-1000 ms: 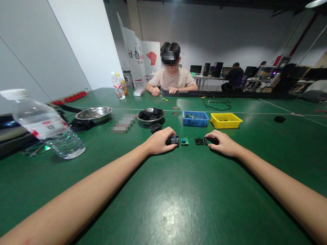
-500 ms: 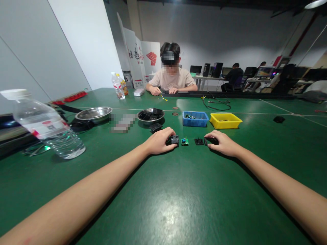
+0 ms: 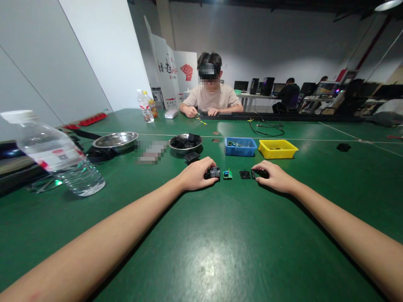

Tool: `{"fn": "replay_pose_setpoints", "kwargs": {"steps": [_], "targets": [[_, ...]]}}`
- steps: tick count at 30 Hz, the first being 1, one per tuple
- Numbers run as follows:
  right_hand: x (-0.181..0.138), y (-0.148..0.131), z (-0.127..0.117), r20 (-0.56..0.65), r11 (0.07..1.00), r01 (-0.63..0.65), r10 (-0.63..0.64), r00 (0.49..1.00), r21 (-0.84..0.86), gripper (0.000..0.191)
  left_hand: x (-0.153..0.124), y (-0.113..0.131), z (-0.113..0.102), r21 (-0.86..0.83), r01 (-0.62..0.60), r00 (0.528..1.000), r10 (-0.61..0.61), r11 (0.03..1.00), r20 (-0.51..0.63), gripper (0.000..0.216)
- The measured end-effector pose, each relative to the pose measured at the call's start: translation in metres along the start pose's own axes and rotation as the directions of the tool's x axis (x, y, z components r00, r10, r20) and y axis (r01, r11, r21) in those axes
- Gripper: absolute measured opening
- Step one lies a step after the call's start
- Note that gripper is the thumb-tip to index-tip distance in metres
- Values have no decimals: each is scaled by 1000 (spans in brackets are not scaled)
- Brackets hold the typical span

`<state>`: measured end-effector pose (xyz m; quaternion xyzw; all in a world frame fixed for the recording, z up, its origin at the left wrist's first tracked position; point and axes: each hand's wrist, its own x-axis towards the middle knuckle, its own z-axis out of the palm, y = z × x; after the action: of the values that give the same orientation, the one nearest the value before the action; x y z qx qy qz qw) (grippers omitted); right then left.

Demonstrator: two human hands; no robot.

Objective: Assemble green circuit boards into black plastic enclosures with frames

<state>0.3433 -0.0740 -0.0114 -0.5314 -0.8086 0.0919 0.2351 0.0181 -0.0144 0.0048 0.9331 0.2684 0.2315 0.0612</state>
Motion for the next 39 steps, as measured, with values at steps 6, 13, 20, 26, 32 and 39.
{"fn": "replay_pose_setpoints", "kwargs": {"steps": [6,13,20,26,32,39], "targets": [[0,0,0,3,1000,1,-1,1000,-7,33,0,0,0,1,-8,1000,8,1000,-5,22],[0,-2,-1,8,1000,-12,12,1000,-11,33,-1,-1,1,3,-4,1000,5,1000,-5,23],[0,1,0,0,1000,7,-7,1000,-10,33,0,-1,1,6,-10,1000,10,1000,-4,22],[0,2,1,-8,1000,13,-13,1000,-9,32,0,-1,1,3,-13,1000,13,1000,-13,23],[0,1,1,-12,1000,13,-13,1000,-1,32,0,0,0,0,-16,999,16,1000,-28,22],[0,0,-1,-1,1000,10,-10,1000,-5,32,0,1,-1,-10,-13,1000,13,1000,-28,23]]}}
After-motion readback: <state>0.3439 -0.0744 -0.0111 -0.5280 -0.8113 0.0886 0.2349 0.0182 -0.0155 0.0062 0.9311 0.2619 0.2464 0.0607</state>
